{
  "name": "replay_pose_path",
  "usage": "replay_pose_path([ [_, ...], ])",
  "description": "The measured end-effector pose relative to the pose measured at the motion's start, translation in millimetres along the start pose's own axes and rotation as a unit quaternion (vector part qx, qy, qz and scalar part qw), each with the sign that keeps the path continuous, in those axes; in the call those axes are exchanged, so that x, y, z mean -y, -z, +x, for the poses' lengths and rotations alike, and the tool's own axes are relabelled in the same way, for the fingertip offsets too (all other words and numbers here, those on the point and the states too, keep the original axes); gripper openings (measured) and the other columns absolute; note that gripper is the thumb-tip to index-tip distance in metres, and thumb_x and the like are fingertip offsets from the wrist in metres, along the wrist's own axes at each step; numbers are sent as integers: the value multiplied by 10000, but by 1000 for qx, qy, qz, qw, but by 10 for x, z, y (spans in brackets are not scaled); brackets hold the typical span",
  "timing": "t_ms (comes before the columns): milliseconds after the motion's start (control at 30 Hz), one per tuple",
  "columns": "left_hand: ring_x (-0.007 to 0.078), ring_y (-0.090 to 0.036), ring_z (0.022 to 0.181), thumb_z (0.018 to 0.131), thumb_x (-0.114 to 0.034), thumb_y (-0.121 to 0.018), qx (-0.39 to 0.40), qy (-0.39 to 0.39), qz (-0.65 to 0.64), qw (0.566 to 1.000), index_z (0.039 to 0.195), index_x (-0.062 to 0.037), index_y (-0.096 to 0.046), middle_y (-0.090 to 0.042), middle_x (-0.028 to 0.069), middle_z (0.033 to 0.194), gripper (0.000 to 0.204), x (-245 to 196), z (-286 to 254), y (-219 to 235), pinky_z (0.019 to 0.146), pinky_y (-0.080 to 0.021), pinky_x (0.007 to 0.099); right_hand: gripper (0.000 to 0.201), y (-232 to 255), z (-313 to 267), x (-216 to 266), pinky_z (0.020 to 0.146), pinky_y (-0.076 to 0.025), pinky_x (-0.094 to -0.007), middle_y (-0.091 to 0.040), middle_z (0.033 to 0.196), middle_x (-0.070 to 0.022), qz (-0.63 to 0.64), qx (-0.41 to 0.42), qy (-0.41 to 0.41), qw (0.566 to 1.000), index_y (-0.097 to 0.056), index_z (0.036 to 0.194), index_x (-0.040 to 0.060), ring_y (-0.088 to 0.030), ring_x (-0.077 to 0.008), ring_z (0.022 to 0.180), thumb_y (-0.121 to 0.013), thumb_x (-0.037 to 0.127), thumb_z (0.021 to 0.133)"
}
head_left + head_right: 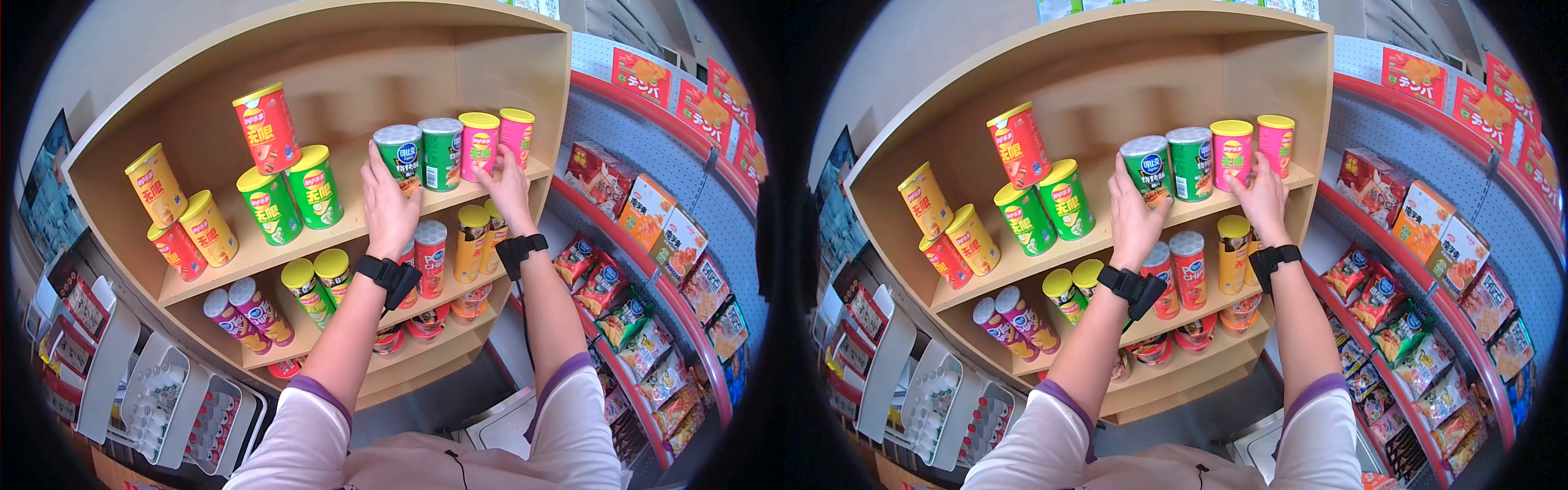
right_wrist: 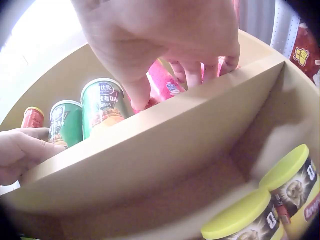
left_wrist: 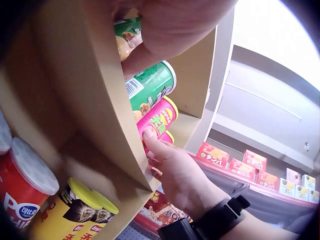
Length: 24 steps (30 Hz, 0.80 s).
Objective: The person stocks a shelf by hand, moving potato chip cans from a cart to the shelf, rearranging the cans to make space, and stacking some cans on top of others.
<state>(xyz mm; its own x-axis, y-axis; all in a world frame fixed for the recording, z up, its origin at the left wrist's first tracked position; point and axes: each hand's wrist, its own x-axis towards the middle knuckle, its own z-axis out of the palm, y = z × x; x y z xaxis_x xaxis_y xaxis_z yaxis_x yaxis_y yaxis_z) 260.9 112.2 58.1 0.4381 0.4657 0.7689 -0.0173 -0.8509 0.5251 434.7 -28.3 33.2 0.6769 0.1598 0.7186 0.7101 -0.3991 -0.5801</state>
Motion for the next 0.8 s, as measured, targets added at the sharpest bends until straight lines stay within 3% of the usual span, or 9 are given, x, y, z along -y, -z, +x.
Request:
replay_pose_path([
  [67, 442, -511, 1156, 729, -116, -781, -1, 0, 16, 1000, 1505, -24, -126, -415, 256, 1304, 1020, 6, -6, 3, 973, -456, 451, 735, 18, 7, 3, 976, -388, -439, -664, 1136, -139, -4, 7, 14, 1000, -464, 1347, 26, -595, -282, 1102, -748, 418, 794],
  [300, 434, -497, 1176, 726, -118, -788, 3, 2, 10, 1000, 1502, -11, -136, -434, 257, 1284, 1019, 1, -22, 17, 984, -444, 450, 676, 61, -27, 42, 964, -417, -432, -669, 1130, -124, 39, 9, 12, 999, -506, 1302, 39, -596, -295, 1106, -749, 413, 793],
  [400, 426, -494, 1185, 721, -109, -794, 8, 7, 0, 1000, 1493, 12, -139, -445, 264, 1279, 1019, 10, -12, 26, 989, -442, 447, 650, 55, 7, -10, 962, -436, -424, -646, 1166, -163, 11, -6, 34, 999, -511, 1285, 18, -591, -316, 1112, -745, 389, 805],
  [467, 417, -508, 1178, 717, -103, -801, -20, -24, 14, 999, 1490, 34, -128, -450, 265, 1286, 1034, 39, -29, 17, 996, -440, 437, 676, 104, 86, -107, 965, -441, -434, -613, 1216, -206, 96, -154, 20, 983, -488, 1305, -3, -583, -339, 1117, -741, 385, 813],
  [500, 417, -508, 1178, 717, -103, -801, -20, -24, 12, 999, 1490, 34, -128, -450, 265, 1286, 1034, 51, -20, 17, 996, -440, 437, 676, 154, 139, -156, 965, -441, -434, -613, 1216, -206, 95, -155, 20, 983, -488, 1305, -3, -583, -339, 1117, -741, 385, 813],
  [567, 434, -493, 1179, 729, -97, -788, -22, -16, -21, 999, 1495, 35, -110, -451, 272, 1266, 1032, 84, -16, 40, 1010, -422, 450, 737, 257, 244, -282, 968, -442, -442, -584, 1259, -233, -48, -201, -31, 978, -455, 1337, -18, -574, -351, 1145, -747, 396, 802],
  [733, 430, -497, 1174, 742, -99, -772, 18, 13, -29, 999, 1502, 25, -98, -453, 269, 1269, 1024, 79, -13, 94, 1006, -426, 445, 714, 130, 513, -634, 938, -471, -417, -601, 1236, -236, -56, -76, -27, 995, -483, 1285, -32, -598, -357, 1132, -772, 371, 771],
  [800, 428, -500, 1171, 741, -88, -766, 17, 8, -14, 1000, 1504, 21, -89, -451, 267, 1271, 1025, 75, -22, 91, 1002, -429, 442, 672, 148, 549, -688, 902, -495, -417, -637, 1171, -230, 57, 1, -49, 997, -519, 1232, -47, -634, -349, 1067, -772, 370, 770],
])
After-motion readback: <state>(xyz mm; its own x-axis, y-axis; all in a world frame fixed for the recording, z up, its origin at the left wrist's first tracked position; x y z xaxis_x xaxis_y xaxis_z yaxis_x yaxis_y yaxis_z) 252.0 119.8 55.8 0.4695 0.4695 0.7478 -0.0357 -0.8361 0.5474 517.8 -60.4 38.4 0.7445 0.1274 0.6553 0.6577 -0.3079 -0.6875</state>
